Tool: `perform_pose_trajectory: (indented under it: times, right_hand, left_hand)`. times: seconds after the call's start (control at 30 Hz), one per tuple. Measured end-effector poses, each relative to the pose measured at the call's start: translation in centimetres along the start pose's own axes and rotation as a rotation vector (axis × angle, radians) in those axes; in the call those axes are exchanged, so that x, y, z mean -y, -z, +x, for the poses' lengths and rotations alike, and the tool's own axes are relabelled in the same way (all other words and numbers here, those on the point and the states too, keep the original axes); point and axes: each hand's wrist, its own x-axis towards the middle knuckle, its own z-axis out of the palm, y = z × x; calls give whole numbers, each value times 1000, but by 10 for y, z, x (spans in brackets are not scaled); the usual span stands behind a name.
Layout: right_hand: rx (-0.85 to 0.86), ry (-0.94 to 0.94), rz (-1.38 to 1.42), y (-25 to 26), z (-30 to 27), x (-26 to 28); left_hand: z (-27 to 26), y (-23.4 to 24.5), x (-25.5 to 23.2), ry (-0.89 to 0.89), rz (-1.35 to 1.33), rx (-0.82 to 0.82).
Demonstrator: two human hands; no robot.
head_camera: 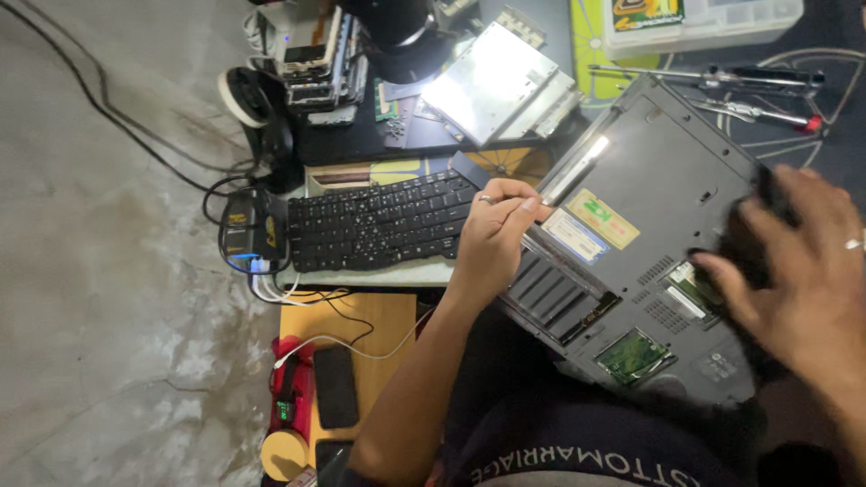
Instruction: The person removes the back cover of a laptop, then uses a screwdriver and pliers to detach and remove the hard drive. The removed hard drive is placed on the table among other components.
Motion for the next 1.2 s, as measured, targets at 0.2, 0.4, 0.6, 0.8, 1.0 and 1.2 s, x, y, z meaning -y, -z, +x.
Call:
perform_pose_trajectory:
  times: [0.2,0.4,0.6,0.8,1.0,1.2]
  right_hand:
    - [105,255,203,-24,48,55]
    - [279,426,147,-39,94,69]
    - [477,360,146,-45,106,74]
    - [567,287,202,-55,114,75]
    - [530,276,258,-57,115,73]
    - [502,262,245,-58,113,76]
  left_hand:
    - [1,8,0,54,-118,-107]
    - [-13,18,-11,-87,15,-119]
    - [-32,16,-15,-262,202,-155]
    - [-31,12,-9,-219,216,-164]
    - [-30,9,-6,-251,274,-188]
    - [-30,9,-8,-255,282,-206]
